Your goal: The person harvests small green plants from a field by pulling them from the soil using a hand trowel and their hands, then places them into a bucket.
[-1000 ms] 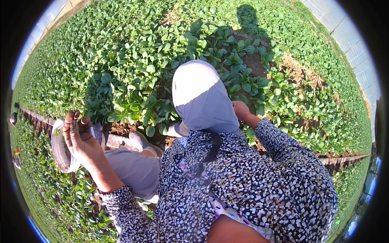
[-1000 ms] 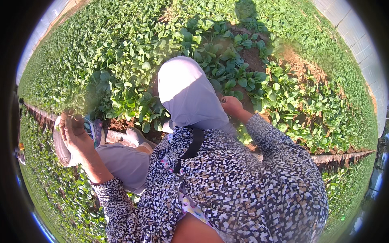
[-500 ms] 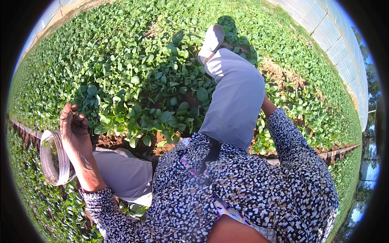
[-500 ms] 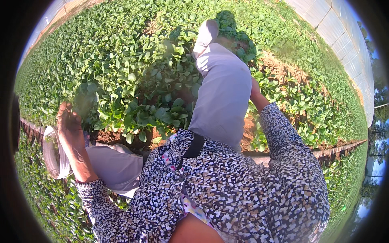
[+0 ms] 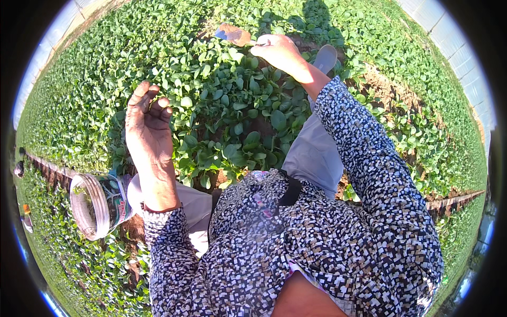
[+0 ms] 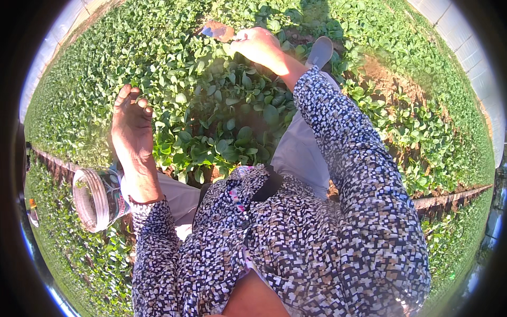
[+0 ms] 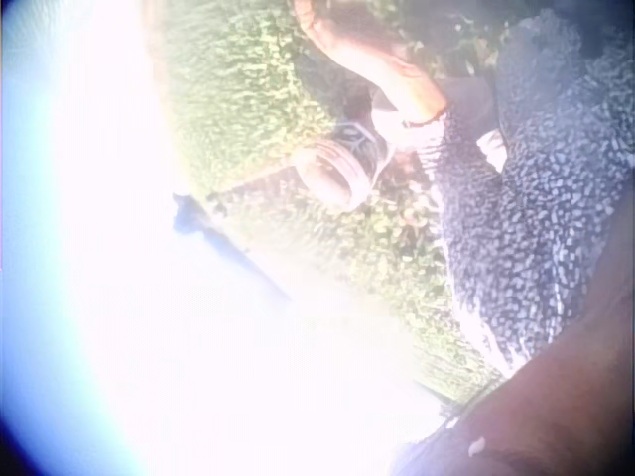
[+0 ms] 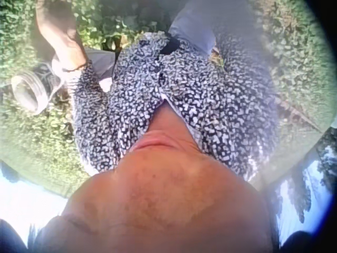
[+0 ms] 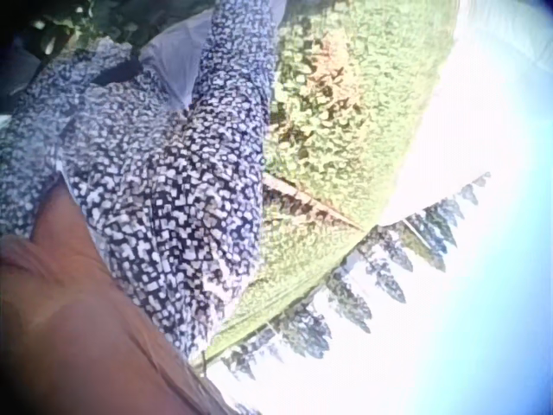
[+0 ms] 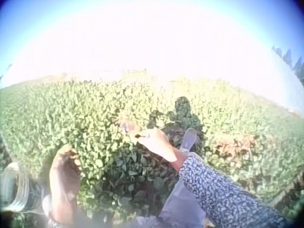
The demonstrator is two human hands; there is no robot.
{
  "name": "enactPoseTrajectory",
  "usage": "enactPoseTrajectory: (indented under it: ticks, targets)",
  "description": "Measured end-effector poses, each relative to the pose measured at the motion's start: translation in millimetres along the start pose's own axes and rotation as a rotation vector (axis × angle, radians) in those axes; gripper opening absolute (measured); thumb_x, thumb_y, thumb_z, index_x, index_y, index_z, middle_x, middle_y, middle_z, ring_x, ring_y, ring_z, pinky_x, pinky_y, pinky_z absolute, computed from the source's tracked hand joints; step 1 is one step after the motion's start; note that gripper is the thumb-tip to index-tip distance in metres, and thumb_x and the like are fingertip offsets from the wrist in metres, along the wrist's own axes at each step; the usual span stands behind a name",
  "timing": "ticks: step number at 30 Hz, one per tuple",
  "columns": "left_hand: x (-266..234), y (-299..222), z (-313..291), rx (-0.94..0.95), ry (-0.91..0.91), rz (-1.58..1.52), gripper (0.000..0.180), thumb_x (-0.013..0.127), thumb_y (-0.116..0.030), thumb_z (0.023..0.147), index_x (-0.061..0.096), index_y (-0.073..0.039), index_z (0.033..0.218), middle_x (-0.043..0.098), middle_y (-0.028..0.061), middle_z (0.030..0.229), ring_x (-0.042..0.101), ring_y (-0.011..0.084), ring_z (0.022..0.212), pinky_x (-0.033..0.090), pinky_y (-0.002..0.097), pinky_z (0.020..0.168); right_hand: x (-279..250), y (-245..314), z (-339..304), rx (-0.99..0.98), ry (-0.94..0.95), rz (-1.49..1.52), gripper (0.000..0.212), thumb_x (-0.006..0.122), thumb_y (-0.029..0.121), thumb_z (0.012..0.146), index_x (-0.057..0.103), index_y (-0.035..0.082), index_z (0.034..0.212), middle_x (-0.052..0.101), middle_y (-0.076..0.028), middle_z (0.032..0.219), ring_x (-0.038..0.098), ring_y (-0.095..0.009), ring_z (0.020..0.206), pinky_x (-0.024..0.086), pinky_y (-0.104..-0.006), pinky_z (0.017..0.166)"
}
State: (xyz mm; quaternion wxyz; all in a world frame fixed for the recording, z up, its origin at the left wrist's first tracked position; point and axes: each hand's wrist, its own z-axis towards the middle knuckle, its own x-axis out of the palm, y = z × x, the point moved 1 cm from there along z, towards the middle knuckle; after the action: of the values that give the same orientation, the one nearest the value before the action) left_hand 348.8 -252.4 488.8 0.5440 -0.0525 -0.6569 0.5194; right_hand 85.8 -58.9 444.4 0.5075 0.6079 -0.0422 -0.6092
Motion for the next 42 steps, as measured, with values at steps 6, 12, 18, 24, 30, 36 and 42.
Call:
enactPoseTrajectory:
  ticks: [6, 12, 18, 24, 30, 36, 42]
  targets:
    - [-30, 148, 7, -0.348, -0.225, 0.367, 0.016, 0.054, -0.008, 0.090, 0.063, -0.008, 0.104, 0.066, 0.0039, 0.091, 0.064, 0.0121, 0.071, 0.047, 0.0228, 0.060, 87, -43, -89, 0.468, 0.245, 0.110, 0.027, 0.064, 0.035, 0.070, 0.071, 0.012, 0.083, 0.067, -0.008, 0.075, 0.064, -0.024, 0.071, 0.049, -0.0361, 0.067]
    - [-107, 270, 21, -0.418, 0.192, 1.080, 0.030, 0.052, -0.010, 0.087, 0.061, -0.002, 0.114, 0.066, 0.0071, 0.101, 0.062, 0.0162, 0.091, 0.048, 0.0290, 0.079, 113, -95, -121, 0.754, -0.073, 0.448, 0.026, 0.066, 0.027, 0.069, 0.068, 0.004, 0.080, 0.064, -0.006, 0.071, 0.059, -0.016, 0.066, 0.046, -0.0318, 0.064]
    - [-116, 318, 51, -0.308, 0.331, 1.417, 0.046, 0.057, -0.017, 0.083, 0.054, -0.003, 0.127, 0.062, 0.0173, 0.119, 0.060, 0.0301, 0.109, 0.045, 0.0376, 0.095, 96, -86, -137, 0.912, -0.157, 0.895, 0.015, 0.068, 0.017, 0.075, 0.060, 0.004, 0.076, 0.050, 0.003, 0.060, 0.042, -0.007, 0.046, 0.034, -0.0270, 0.042]
    - [-101, 336, 45, -0.353, 0.299, 1.596, 0.054, 0.064, -0.030, 0.080, 0.053, -0.011, 0.130, 0.058, 0.0170, 0.124, 0.057, 0.0323, 0.112, 0.044, 0.0417, 0.096, 82, -61, -160, 0.982, -0.156, 0.817, 0.026, 0.065, 0.017, 0.081, 0.045, 0.012, 0.064, 0.042, 0.004, 0.052, 0.038, -0.007, 0.036, 0.021, -0.0254, 0.031]
    - [-111, 351, 74, -0.508, 0.185, 1.576, 0.040, 0.054, -0.033, 0.089, 0.062, -0.006, 0.116, 0.063, 0.0207, 0.111, 0.059, 0.0356, 0.106, 0.046, 0.0445, 0.086, 76, -60, -158, 0.940, -0.166, 0.824, 0.026, 0.066, 0.016, 0.082, 0.047, 0.012, 0.064, 0.043, 0.005, 0.054, 0.038, -0.005, 0.039, 0.022, -0.0233, 0.034]
    - [-205, 355, 70, -0.640, -0.380, 0.746, 0.036, 0.054, -0.022, 0.092, 0.055, -0.003, 0.122, 0.061, 0.0072, 0.101, 0.059, 0.0175, 0.086, 0.048, 0.0357, 0.066, 97, -51, -159, 0.709, -0.012, 0.553, 0.023, 0.068, 0.016, 0.076, 0.054, 0.003, 0.064, 0.044, 0.005, 0.057, 0.037, -0.004, 0.052, 0.031, -0.0253, 0.047]
    - [-167, 350, 50, -0.637, -0.387, 0.590, 0.037, 0.051, -0.023, 0.096, 0.049, -0.003, 0.126, 0.061, 0.0080, 0.102, 0.062, 0.0198, 0.080, 0.047, 0.0321, 0.061, 110, -64, -160, 0.896, 0.379, 0.533, 0.025, 0.068, 0.025, 0.072, 0.058, 0.003, 0.068, 0.051, 0.000, 0.057, 0.047, -0.011, 0.052, 0.040, -0.0292, 0.053]
